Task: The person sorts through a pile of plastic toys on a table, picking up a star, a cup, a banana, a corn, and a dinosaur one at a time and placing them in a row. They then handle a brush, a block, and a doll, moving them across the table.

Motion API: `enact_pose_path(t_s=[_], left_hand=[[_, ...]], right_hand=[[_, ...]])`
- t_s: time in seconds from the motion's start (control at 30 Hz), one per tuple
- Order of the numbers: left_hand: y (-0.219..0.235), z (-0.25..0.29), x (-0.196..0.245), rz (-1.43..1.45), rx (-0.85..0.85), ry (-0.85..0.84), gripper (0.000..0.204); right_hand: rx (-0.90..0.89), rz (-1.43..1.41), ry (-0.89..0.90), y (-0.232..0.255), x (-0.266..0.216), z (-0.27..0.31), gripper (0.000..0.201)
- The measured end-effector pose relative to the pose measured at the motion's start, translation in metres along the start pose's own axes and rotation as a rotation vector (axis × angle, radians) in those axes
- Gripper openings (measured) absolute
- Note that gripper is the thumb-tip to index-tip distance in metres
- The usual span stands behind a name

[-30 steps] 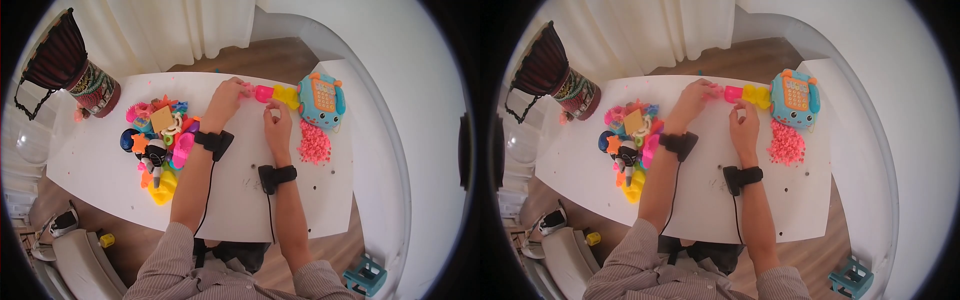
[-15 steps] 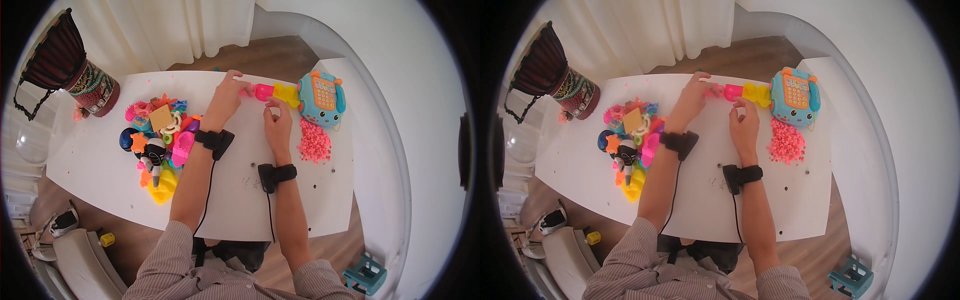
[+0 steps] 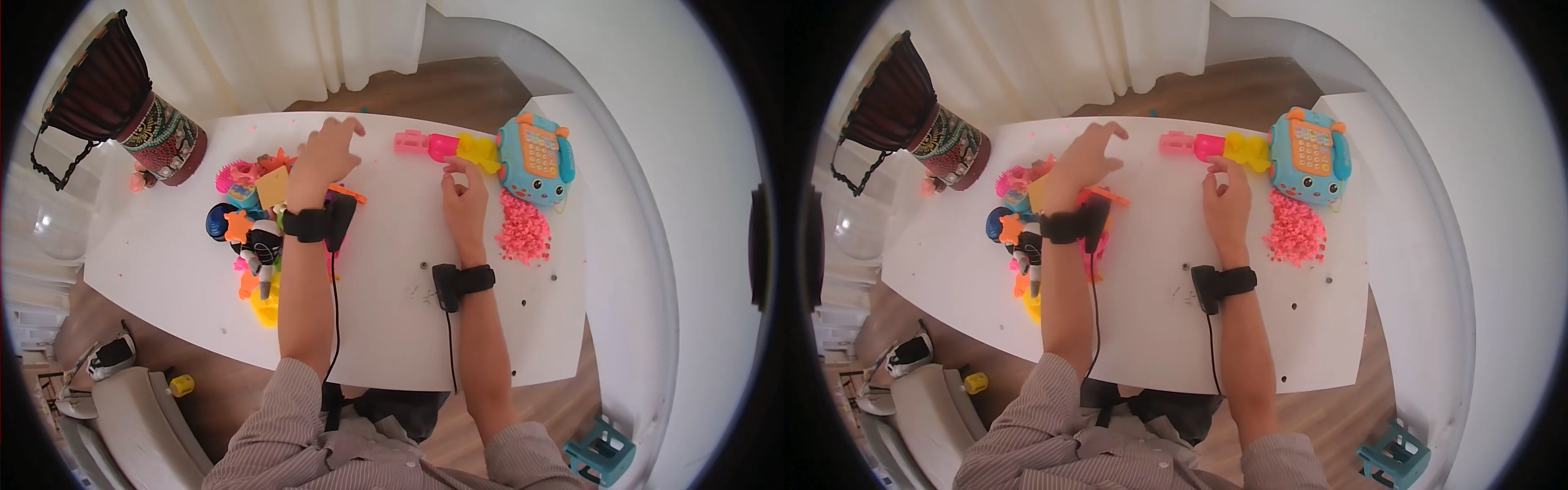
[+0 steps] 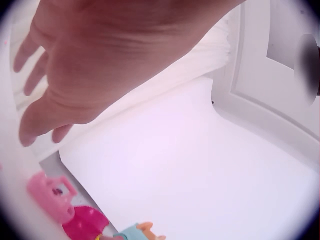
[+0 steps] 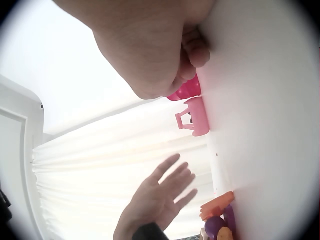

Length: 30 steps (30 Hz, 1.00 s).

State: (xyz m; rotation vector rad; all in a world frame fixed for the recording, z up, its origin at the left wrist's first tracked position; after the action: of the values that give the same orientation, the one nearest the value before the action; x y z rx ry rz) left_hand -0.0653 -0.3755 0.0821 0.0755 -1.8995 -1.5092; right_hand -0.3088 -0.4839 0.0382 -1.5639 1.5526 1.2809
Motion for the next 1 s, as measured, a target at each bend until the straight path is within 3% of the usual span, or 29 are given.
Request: enact_pose_path(t_s=[0.03,0.1,0.2,0.4,0.53,0.73,0.8,1.0], left_hand=[[-0.002,-0.002,-0.011,-0.006,0.000,0.000,0.045],[-0.028,-0.007,-0.030,-0.016,-0.155,-0.028,0.051],[-0.026,0.004,-0.015,0.019,-0.248,-0.006,0.055],[-0.034,-0.002,-0.022,-0.076,-0.071,-0.079,0.045],[-0.037,-0.005,-0.020,0.038,-0.114,0.020,0.043],[-0.040,-0.004,0.003,0.140,-0.220,-0.107,0.037],[-0.030,-0.001,0.020,0.151,-0.096,-0.245,0.032],[-0.044,-0.006,0.017,0.184,-0.163,-0.191,0.038]], right_hand=[[0.001,-0.006,-0.002,-0.001,-0.001,0.000,0.029],[0.002,0.006,0.019,0.000,-0.005,0.001,0.028],[-0.006,0.025,0.026,0.000,-0.002,0.000,0.028],[-0.016,0.013,0.020,-0.001,-0.001,0.001,0.028],[-0.021,-0.003,0.001,-0.001,0.000,0.001,0.028],[-0.017,0.007,0.013,-0.001,0.001,0.000,0.027],[-0.017,0.000,0.019,-0.001,0.000,0.000,0.027],[-0.017,-0.003,0.017,-0.002,0.001,0.000,0.026]])
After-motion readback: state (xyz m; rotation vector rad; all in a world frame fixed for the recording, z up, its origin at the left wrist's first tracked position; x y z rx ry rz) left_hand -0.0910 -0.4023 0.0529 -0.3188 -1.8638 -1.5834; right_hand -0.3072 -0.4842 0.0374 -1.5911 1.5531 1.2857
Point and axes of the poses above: each hand's wrist, its own z-axis away from the middle knuckle, its own y-axis out of the back of the hand, x = y × z, the point moved 8 cm from there along -z, towards the middle knuckle, and after that the axes turned 8 degrees about x, right-handed, at the moved point
